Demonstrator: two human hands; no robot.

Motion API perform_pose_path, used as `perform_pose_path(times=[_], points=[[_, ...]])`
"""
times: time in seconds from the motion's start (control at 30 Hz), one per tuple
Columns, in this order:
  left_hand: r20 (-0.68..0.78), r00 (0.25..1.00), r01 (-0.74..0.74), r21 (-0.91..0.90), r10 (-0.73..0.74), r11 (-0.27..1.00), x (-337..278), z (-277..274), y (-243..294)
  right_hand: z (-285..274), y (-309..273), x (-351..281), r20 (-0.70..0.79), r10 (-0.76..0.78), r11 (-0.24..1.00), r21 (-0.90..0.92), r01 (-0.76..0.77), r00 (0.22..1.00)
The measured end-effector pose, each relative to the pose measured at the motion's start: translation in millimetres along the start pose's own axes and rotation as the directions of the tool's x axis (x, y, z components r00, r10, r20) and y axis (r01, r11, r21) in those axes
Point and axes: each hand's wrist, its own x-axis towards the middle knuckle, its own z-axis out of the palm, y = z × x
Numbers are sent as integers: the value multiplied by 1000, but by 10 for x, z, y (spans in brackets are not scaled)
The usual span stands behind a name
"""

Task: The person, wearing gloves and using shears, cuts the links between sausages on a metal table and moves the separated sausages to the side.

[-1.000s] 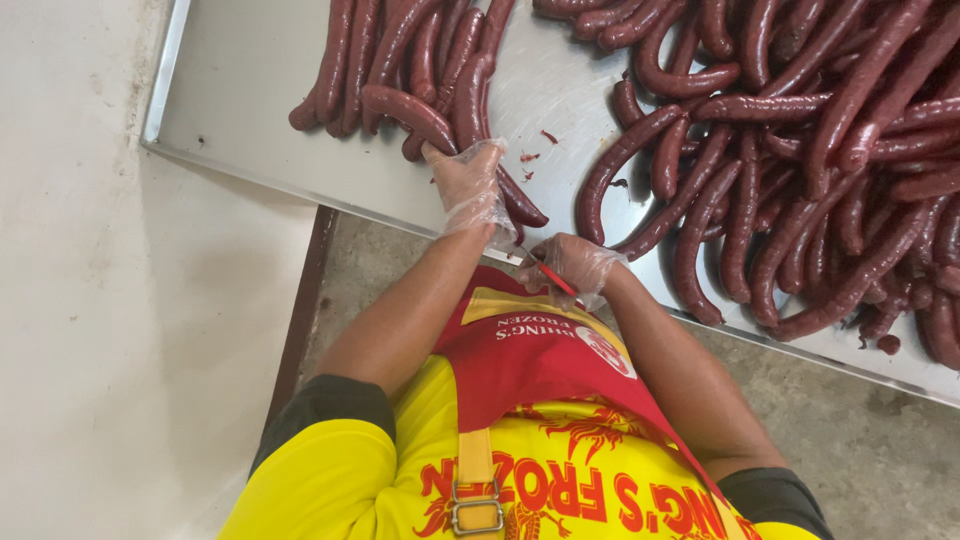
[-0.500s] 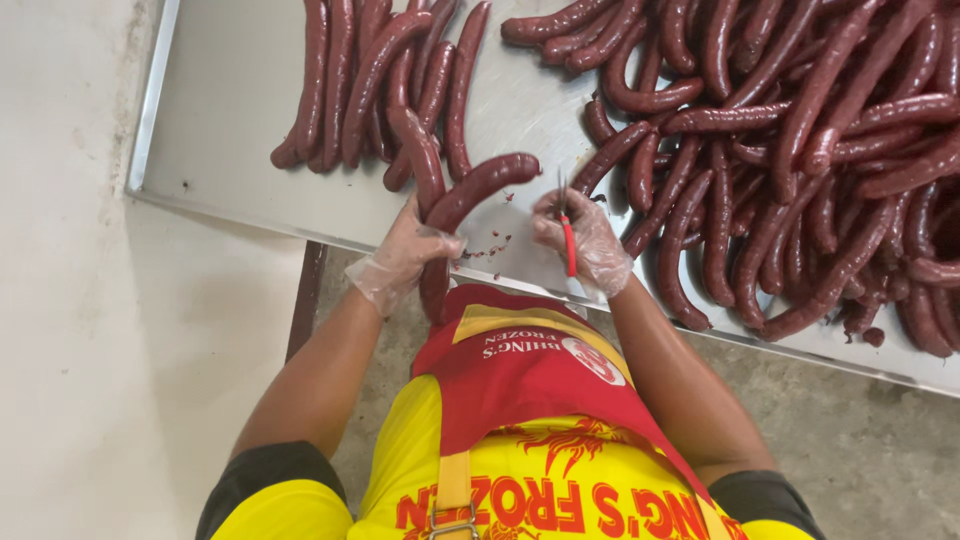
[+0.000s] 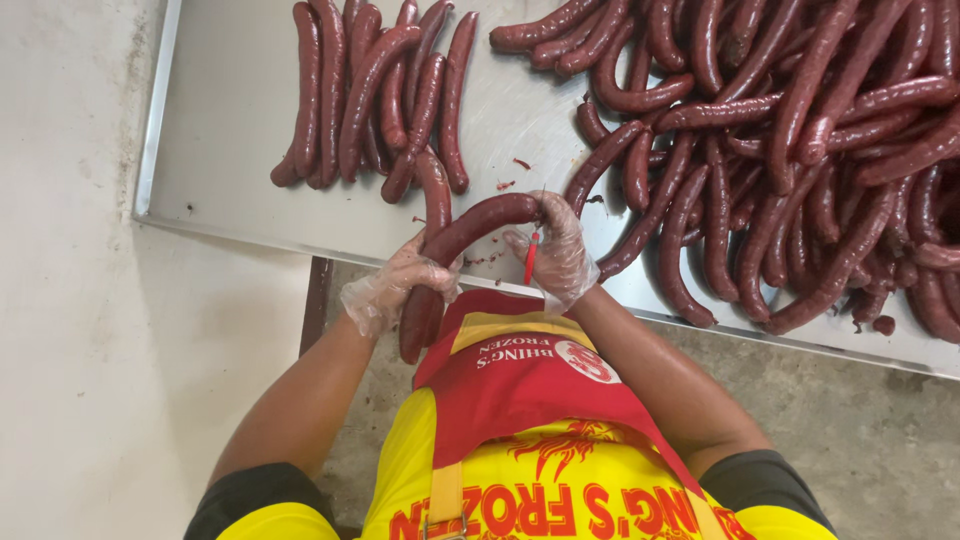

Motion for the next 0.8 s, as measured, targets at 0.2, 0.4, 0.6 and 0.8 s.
perform_pose_path(times=[0.2,0.4,0.6,0.8], points=[[122,991,42,34,-46,999,41,-138,-83,29,7,-97,37,145,989,12,-145,989],[102,985,129,89,-138,988,-45,-301,-230,225,50,-197,151,533,792,256,-554,832],[52,979,193,106,-199,975,-99,-594,-600,417,-8,-370,292,827,383,333,-862,480],[-154,984,135,358,-84,924,-107,-663,-557,371,83,-435,328,905,199,239,-950,272]])
